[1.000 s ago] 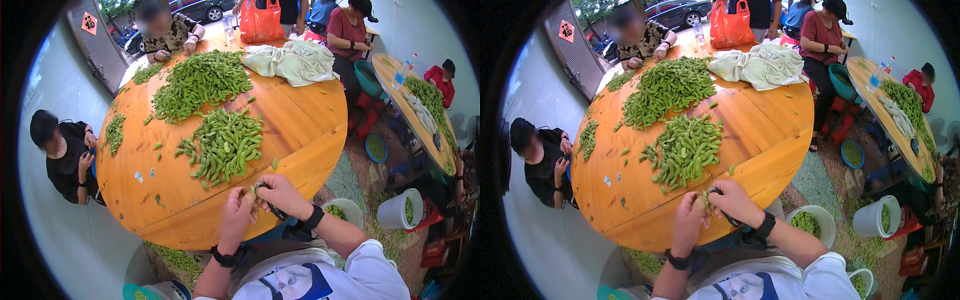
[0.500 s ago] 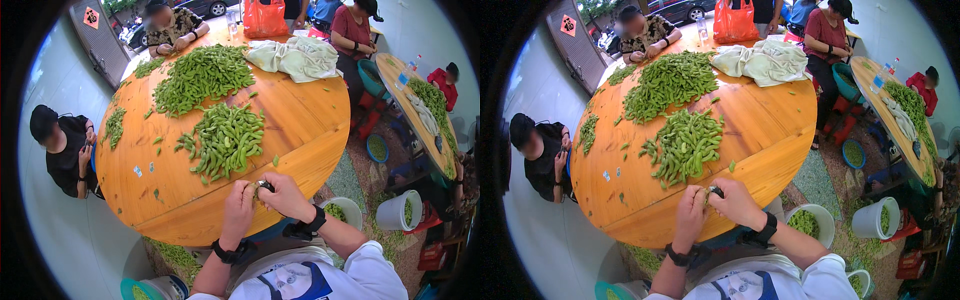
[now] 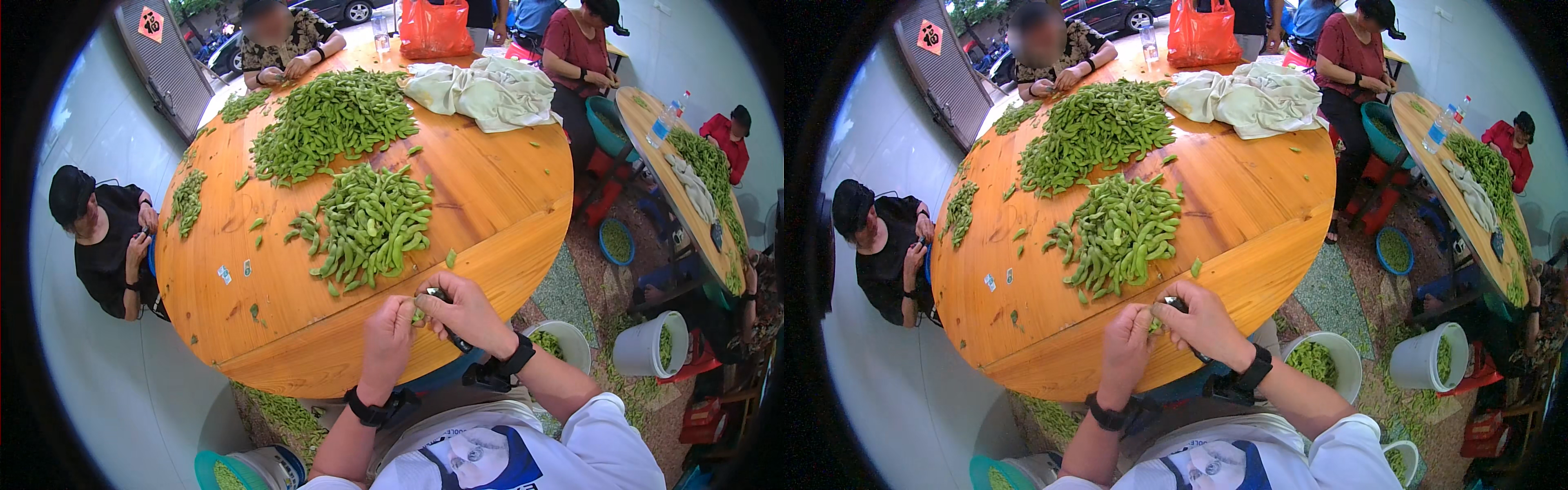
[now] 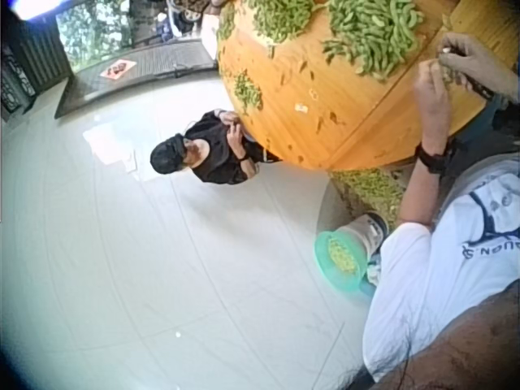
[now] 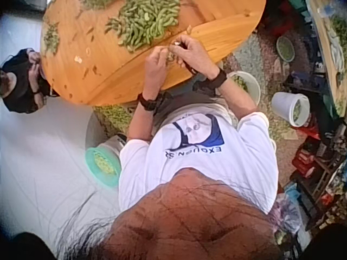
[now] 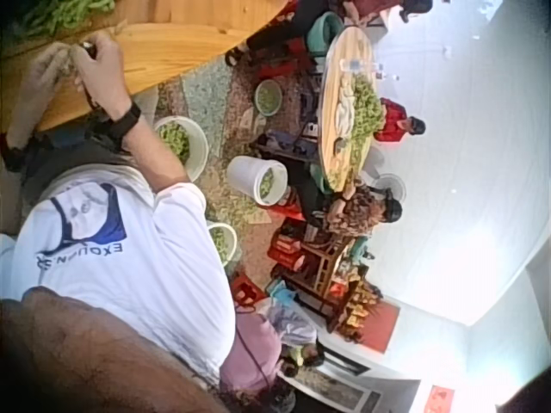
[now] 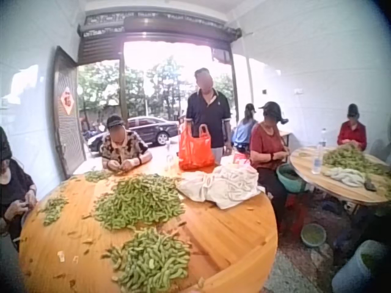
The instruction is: The person is peeling edamame pods and collecting the beans in a bucket.
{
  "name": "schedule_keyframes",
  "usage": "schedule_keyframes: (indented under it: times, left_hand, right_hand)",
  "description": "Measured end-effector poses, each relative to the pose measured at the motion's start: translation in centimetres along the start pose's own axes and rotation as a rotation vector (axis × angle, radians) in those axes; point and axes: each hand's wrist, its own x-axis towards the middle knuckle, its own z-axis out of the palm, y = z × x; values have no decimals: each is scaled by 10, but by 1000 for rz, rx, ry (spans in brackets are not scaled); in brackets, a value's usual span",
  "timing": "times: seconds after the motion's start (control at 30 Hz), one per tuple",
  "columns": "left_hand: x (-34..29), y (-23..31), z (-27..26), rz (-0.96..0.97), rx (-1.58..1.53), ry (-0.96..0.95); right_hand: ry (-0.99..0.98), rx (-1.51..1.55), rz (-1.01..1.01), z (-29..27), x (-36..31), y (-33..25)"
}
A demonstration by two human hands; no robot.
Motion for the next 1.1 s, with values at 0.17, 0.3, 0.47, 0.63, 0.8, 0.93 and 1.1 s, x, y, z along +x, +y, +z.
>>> schedule_keyframes:
  times: [0.17,0.3,0.47,0.63,0.8,0.93,1.1]
  left_hand:
    - [-1,8,-8,-118,-140,-94]
    - [-2,16,-4,-204,-181,-81]
    - [-1,23,0,-136,-163,-64]
    - [0,15,-4,-130,-137,-72]
    - [-1,13,1,-116,-272,79]
    - [-1,16,2,-88,-196,37]
    - [2,12,-5,-166,-292,-68]
  right_hand:
    - [20,-64,-41,-5,1,0]
    - [70,-100,-44,-1,1,-2]
    - [110,-125,-50,1,0,-3]
    - [117,-140,-81,2,0,-1]
    - [203,-142,-126,1,3,0]
    - [192,-160,-127,2,1,0]
    - [168,-123,-122,5,-1,0]
